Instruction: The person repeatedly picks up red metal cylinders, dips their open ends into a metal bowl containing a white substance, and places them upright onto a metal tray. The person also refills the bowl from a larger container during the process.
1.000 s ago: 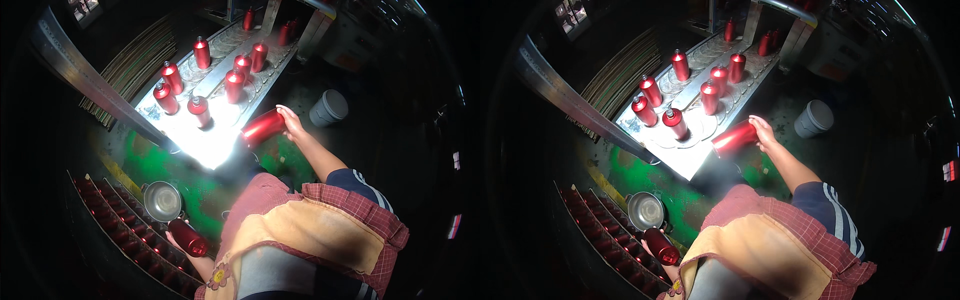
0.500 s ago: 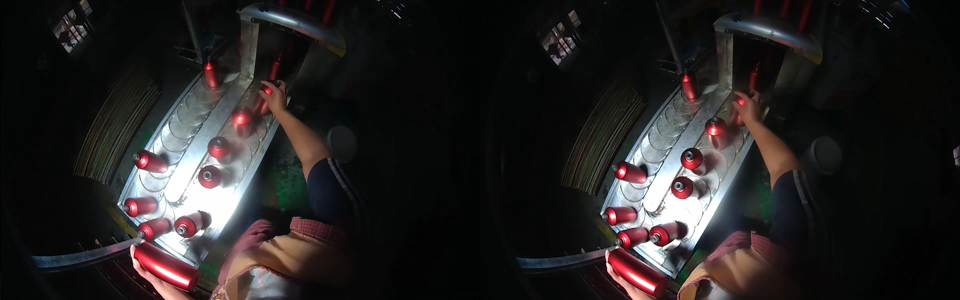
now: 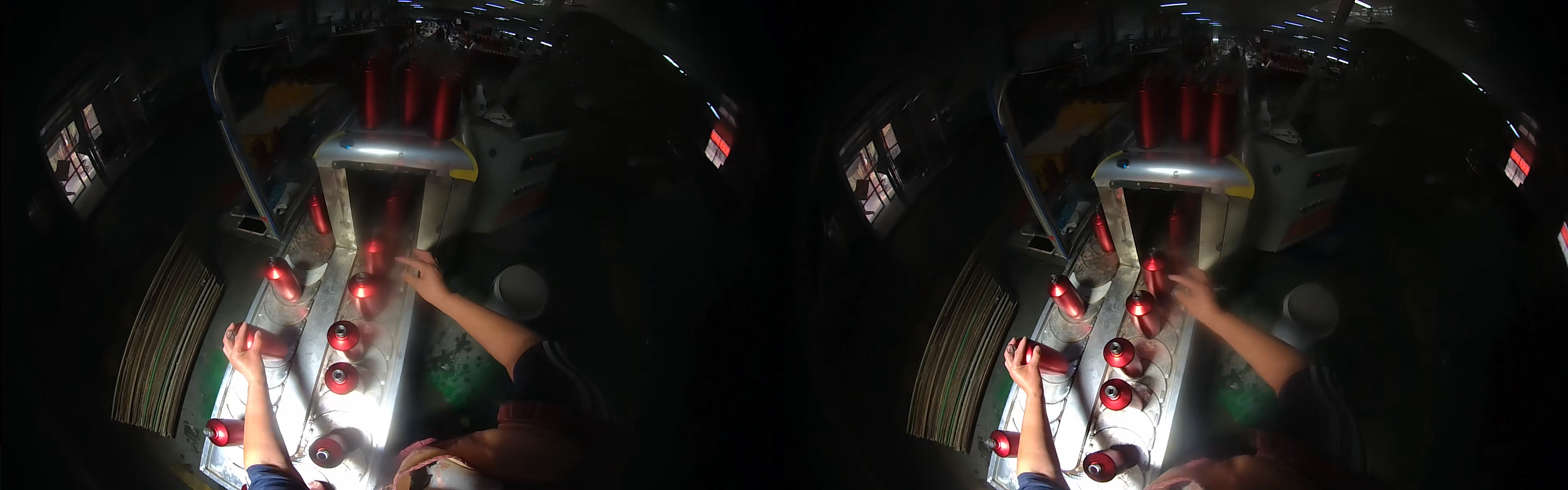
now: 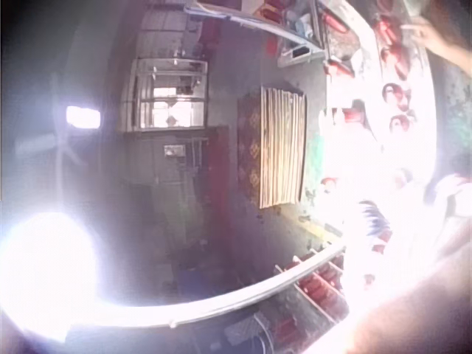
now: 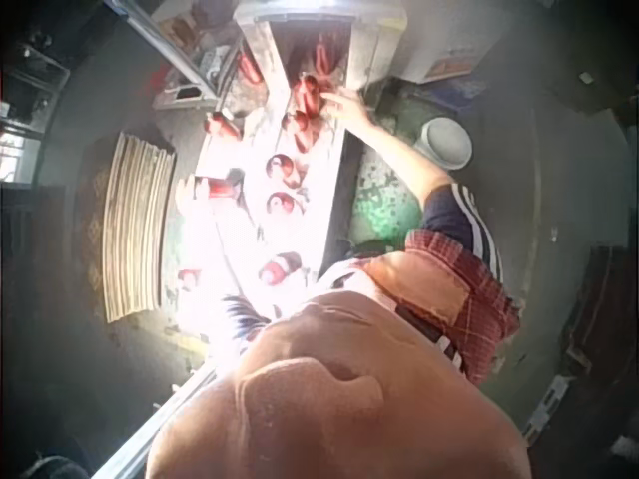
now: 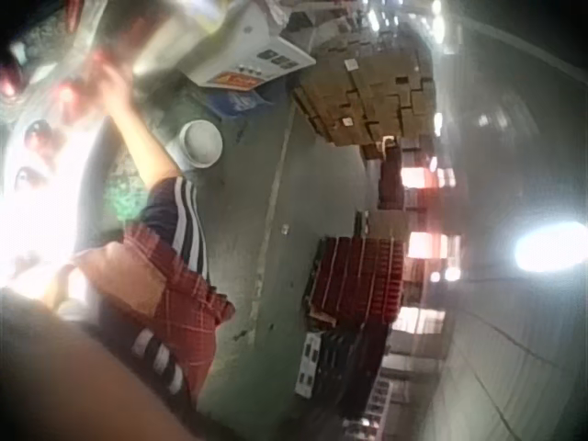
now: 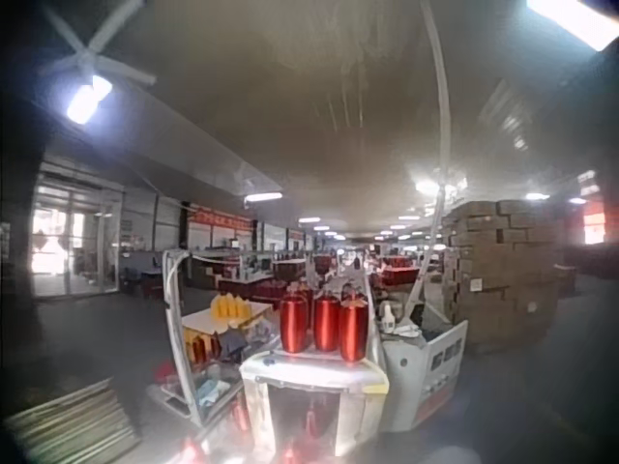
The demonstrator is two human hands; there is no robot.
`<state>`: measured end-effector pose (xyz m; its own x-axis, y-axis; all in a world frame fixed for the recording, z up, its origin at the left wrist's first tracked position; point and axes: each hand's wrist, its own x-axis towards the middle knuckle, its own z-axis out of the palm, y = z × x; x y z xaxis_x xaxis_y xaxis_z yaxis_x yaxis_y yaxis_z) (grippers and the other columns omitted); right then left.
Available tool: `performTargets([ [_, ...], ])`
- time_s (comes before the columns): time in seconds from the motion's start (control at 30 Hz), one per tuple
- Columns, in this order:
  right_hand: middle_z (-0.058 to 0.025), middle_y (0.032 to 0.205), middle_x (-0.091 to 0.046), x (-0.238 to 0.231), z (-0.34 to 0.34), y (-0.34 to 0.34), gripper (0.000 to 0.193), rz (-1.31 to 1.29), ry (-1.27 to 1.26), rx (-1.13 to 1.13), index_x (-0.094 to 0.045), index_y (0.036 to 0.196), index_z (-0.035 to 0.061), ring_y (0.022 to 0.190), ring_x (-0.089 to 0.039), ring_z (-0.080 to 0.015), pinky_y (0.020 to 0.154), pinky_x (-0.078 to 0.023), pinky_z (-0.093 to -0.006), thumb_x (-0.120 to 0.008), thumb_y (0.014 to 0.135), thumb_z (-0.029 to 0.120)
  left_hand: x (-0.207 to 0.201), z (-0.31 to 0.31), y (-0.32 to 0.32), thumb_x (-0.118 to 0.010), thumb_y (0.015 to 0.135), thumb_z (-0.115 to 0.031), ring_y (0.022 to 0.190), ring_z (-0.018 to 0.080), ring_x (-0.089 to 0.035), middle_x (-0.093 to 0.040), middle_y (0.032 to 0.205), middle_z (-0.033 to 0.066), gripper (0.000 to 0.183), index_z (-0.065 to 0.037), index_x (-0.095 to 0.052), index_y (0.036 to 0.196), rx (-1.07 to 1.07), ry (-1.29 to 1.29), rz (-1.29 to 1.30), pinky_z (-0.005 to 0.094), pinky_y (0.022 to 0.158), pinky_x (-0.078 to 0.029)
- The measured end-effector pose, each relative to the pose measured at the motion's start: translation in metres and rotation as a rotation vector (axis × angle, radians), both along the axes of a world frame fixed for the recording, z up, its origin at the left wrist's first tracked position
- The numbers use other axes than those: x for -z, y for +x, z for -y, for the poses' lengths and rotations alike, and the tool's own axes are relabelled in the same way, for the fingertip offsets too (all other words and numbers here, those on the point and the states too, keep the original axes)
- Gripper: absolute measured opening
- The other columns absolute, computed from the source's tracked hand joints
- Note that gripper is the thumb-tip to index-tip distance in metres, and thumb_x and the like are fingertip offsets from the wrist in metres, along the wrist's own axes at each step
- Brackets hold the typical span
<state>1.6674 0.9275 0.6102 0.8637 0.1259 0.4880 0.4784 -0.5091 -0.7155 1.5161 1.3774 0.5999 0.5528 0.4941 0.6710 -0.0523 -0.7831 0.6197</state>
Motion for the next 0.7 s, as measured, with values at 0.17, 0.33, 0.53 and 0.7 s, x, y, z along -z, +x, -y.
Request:
performTargets([
  [0.17,-0.0111,0.128,-0.051,0.031,0.12,-0.097,0.043,-0.053,-0.014,0.322,-0.07,0.12,0.0176,0.11,-0.056,-0.0248,0.083,-0.051,-0.0316,-0.07,0.081,0.001,0.068,-0.01,0.059,-0.082,0.07,-0.008,0.126,0.0342,-0.047,-0.054,0.137,0.0101,0.038,-0.017,-0.076,0.107,-0.072,-0.014,-0.254,0.0434,0.108,-0.042],
  [0.33,-0.0079,0.114,-0.057,0.03,0.17,-0.145,0.038,-0.144,-0.034,0.43,-0.071,0.113,0.0102,0.1,-0.06,-0.0197,0.082,-0.052,-0.0301,-0.066,0.079,-0.006,0.034,0.007,0.057,-0.08,0.074,-0.007,0.133,0.0356,-0.044,-0.045,0.15,0.0104,0.042,-0.019,-0.074,0.114,-0.121,0.083,-0.192,0.0411,0.109,-0.041],
  [0.53,-0.0034,0.107,-0.057,-0.028,0.067,-0.147,0.019,-0.325,0.331,-0.234,-0.07,0.107,0.0035,0.086,-0.062,-0.0099,0.076,-0.051,-0.023,-0.062,0.091,0.0,-0.093,0.123,-0.027,-0.058,0.1,-0.023,0.125,0.0251,-0.054,-0.052,0.14,0.0111,0.038,-0.002,-0.058,0.132,0.262,-0.559,0.272,0.032,0.09,-0.052],
  [0.7,-0.0057,0.109,-0.058,-0.069,-0.05,-0.228,0.034,-0.605,0.424,-0.955,-0.061,0.123,0.0065,0.096,-0.06,-0.0128,0.083,-0.055,-0.0291,-0.07,0.091,0.01,-0.138,0.233,-0.101,-0.055,0.101,-0.024,0.107,0.0186,-0.058,-0.053,0.137,0.0105,0.04,0.0,-0.055,0.132,0.162,-0.543,0.34,0.0265,0.079,-0.053],
])
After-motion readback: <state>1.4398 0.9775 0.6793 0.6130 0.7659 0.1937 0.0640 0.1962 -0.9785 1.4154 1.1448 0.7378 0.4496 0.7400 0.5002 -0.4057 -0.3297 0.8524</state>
